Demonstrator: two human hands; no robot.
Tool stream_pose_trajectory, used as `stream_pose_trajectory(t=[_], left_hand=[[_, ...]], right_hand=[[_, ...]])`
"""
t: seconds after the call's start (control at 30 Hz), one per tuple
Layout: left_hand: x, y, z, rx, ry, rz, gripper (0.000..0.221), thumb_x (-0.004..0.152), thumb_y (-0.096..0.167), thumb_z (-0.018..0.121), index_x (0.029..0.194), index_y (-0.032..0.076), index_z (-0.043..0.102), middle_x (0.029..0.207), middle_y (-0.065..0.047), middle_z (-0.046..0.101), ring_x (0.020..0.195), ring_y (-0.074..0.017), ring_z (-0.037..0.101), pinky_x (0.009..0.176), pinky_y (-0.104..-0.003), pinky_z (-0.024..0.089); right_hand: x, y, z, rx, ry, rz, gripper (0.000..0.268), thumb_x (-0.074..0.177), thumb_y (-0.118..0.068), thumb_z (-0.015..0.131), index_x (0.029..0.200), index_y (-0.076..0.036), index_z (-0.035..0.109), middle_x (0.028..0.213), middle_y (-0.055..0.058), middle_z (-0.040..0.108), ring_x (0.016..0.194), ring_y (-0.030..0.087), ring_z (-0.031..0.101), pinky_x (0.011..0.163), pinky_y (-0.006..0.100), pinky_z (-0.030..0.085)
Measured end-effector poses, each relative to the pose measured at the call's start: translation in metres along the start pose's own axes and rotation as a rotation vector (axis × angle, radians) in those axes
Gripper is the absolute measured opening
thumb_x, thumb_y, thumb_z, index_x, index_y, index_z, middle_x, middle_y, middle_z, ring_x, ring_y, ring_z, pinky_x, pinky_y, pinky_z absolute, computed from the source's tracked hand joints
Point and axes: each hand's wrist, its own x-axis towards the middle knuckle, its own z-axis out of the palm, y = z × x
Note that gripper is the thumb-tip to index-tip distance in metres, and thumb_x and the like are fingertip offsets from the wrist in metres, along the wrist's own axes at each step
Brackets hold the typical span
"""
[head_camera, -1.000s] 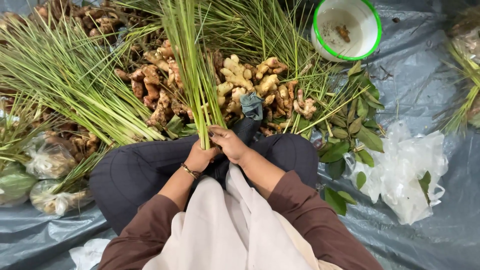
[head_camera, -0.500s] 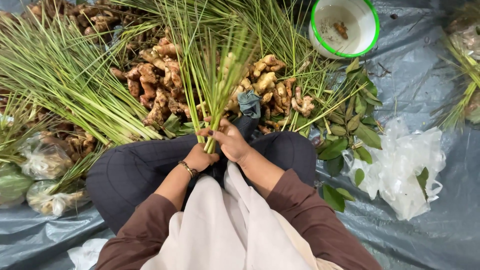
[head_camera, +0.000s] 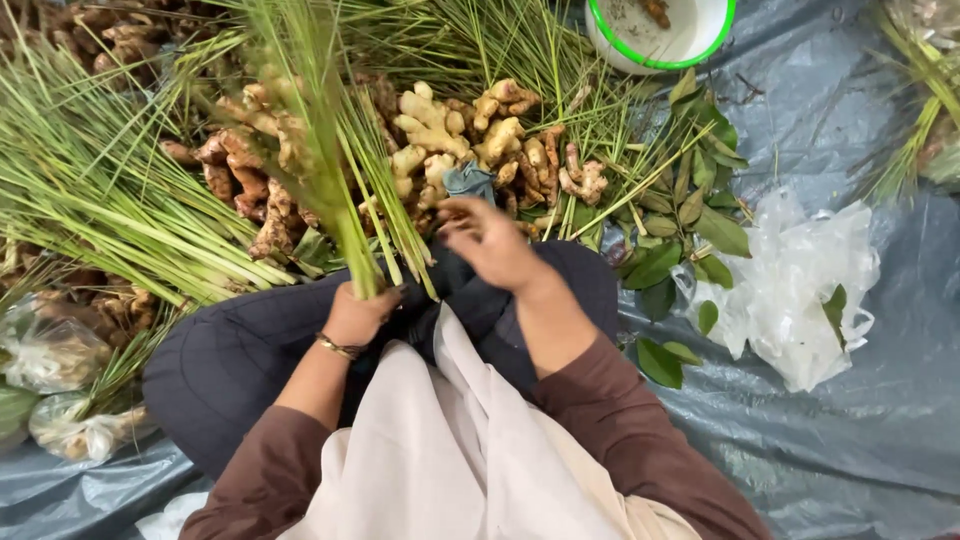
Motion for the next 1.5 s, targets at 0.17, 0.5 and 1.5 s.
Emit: stream_pose_trajectory(t=[0.17, 0.5, 1.5], left_hand=[[0.012, -0.01, -0.052, -0.218, 0.123, 0.052, 0.023, 0.087, -0.003, 0.076, 0.076, 0.005, 0.057, 0.053, -0.01, 0.052, 0.039, -0.0194, 0.055, 0.036, -0.029, 0.043], [0.028, 0.009, -0.045, -0.489, 0.092, -0.024, 0.034, 0.096, 0.007, 0.076, 0.072, 0.01, 0.052, 0.05, -0.011, 0.045, 0.039, -0.0231, 0.053, 0.035, -0.027, 0.041], [0.001, 0.042, 0.009, -0.508, -0.143, 0.048, 0.033, 0.089, 0.004, 0.075, 0.119, -0.008, 0.067, 0.048, -0.012, 0.05, 0.037, -0.0185, 0.051, 0.033, -0.024, 0.038]], right_hand=[[-0.026, 0.02, -0.161, -0.034, 0.439, 0.024, 0.018, 0.099, 0.001, 0.059, 0.114, -0.001, 0.069, 0.1, 0.013, 0.072, 0.085, 0.018, 0.072, 0.075, 0.027, 0.061], [-0.025, 0.193, -0.246, -0.882, 0.207, 0.657, 0.03, 0.081, -0.037, 0.081, 0.108, -0.029, 0.073, 0.086, -0.007, 0.074, 0.088, 0.016, 0.073, 0.079, 0.033, 0.057], [-0.002, 0.006, -0.013, -0.545, -0.011, -0.079, 0.008, 0.085, -0.013, 0.075, 0.091, -0.009, 0.078, 0.086, 0.014, 0.075, 0.085, 0.032, 0.072, 0.075, 0.041, 0.059]])
